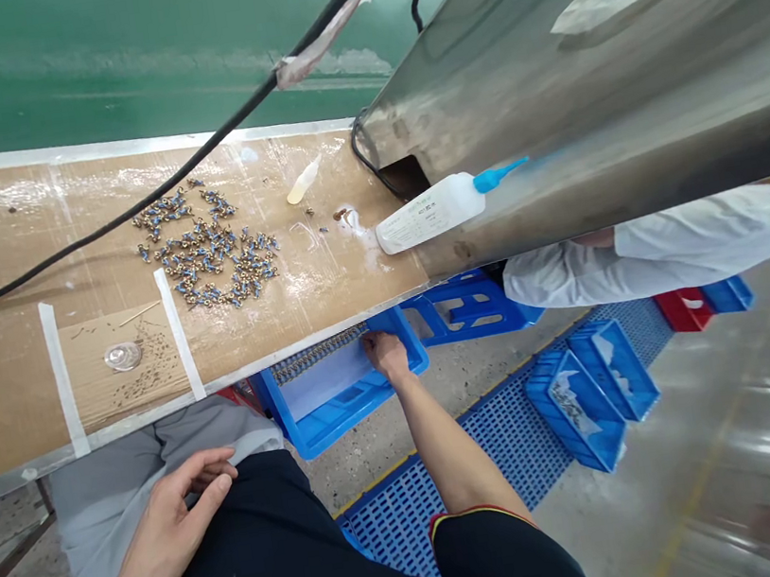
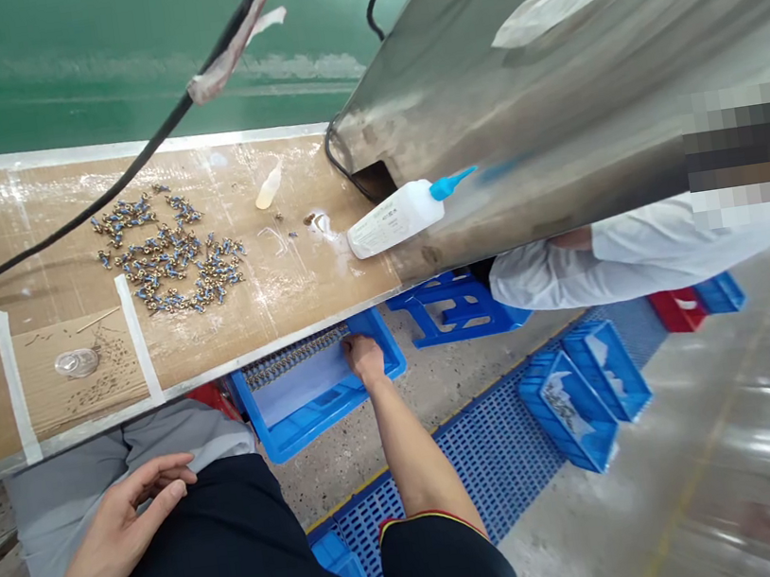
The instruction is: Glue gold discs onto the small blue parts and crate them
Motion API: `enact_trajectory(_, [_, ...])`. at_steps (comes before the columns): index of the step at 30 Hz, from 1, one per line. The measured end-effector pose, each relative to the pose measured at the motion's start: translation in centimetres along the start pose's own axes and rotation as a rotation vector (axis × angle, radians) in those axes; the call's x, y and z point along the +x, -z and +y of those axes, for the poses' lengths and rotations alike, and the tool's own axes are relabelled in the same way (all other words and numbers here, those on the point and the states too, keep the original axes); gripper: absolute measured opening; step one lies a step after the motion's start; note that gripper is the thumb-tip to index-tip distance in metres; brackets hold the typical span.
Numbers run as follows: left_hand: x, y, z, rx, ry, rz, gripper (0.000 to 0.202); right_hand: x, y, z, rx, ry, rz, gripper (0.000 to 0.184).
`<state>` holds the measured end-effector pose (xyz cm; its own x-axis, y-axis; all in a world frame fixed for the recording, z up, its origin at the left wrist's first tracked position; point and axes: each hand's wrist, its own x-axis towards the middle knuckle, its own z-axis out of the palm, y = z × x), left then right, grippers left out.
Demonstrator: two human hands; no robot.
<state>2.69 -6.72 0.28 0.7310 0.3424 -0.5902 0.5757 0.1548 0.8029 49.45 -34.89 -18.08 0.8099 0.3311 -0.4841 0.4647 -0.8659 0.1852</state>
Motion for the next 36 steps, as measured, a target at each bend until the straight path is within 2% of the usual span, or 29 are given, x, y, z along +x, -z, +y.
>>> enact_trajectory(5, [-0.1,0.1,-0.3,-0.013,-0.016,0.004,0.046,-0.1,-0.2,-0.4,0.014,0.079,0.018,0.039])
enact_trajectory(11, [-0.3,0.2,-0.7,-0.031,-0.014,0.009,0.043,-0.2,0.2,-0.4,0.008,0.106,0.017,0.039])
enact_trajectory(16, [-0.3,0.1,-1.0,-0.04,0.005,-0.02,0.048,-0.8,0.2,-0.3,0.017,0.16,0.002,0.038])
enact_trajectory(24, [-0.4,0.2,-0.6,-0.027,0.039,-0.039,0.049,-1.2,0.3,-0.9,0.067,0.254,0.012,0.034])
enact_trajectory(32, [-0.4,0.1,-0.5,-0.015,0.025,-0.03,0.048,-1.8,1.2,-1.3,0.115,0.25,0.001,0.035])
enact_trajectory(36, [-0.4,-0.1,-1.0,-0.036,0.017,-0.033,0.047,-2.4,2.4,-2.0,0.159,0.225,-0.04,0.036])
